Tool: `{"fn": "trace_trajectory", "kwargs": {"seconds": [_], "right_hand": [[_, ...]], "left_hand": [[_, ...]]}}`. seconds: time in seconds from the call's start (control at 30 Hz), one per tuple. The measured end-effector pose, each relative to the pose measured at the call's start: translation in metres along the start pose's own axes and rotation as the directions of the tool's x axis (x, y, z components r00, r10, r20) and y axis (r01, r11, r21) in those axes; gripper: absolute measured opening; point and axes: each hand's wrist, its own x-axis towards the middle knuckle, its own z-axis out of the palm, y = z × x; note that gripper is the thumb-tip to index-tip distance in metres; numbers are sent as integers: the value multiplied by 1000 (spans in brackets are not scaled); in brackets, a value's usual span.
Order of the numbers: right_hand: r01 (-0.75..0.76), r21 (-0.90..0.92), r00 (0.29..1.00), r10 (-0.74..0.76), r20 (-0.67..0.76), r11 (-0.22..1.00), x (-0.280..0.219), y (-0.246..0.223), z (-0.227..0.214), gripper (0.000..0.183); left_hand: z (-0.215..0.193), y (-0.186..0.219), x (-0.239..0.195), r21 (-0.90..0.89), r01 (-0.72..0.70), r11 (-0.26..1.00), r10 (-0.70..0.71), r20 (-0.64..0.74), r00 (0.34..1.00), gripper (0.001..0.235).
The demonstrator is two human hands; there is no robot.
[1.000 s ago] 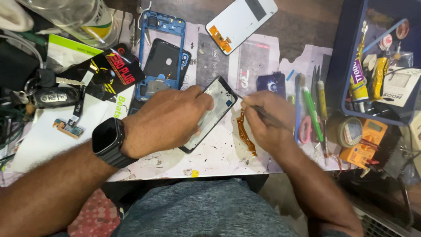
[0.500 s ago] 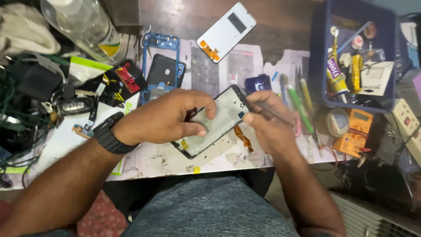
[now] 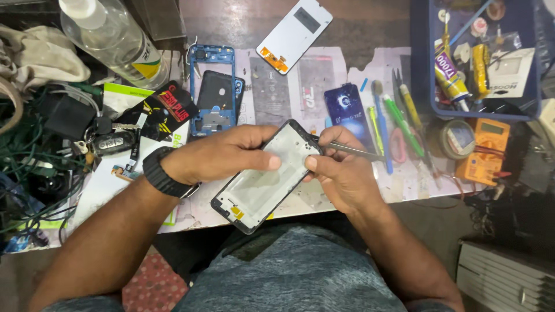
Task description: The person uses a metal spudger to carefully pry and separate the screen assembly from the smartphone frame. They work along the edges to release adhesive and disconnect internal components, then set the screen aside on the workbench.
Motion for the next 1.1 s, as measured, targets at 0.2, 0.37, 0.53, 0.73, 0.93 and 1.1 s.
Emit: {"fn": "trace_trajectory", "kwargs": {"seconds": [0.2, 0.37, 0.53, 0.73, 0.93, 1.1], "right_hand": [[-24, -40, 1000, 24, 11, 999, 2, 11, -3, 31], [-38, -48, 998, 40, 41, 998, -1, 21, -11, 33], [-49, 22, 992, 47, 114, 999, -5, 24, -18, 36], [-90, 115, 978, 67, 196, 989, -8, 29, -25, 40], [-125, 133, 979, 100, 177, 983, -5, 34, -28, 40], [-133, 106, 981, 116, 154, 985, -5, 35, -29, 40]], "left_hand": [[-3, -2, 5, 201, 68, 977, -65, -25, 998, 42], [-6, -4, 5, 240, 139, 961, -136, -28, 990, 39], [-9, -4, 6, 150, 110, 983, -122, 72, 990, 39], [-16, -3, 4, 128, 155, 980, -171, 125, 977, 39], [-18, -1, 5, 204, 173, 964, -198, 110, 974, 37], [-19, -1, 7, 244, 160, 957, -190, 107, 976, 37]]}}
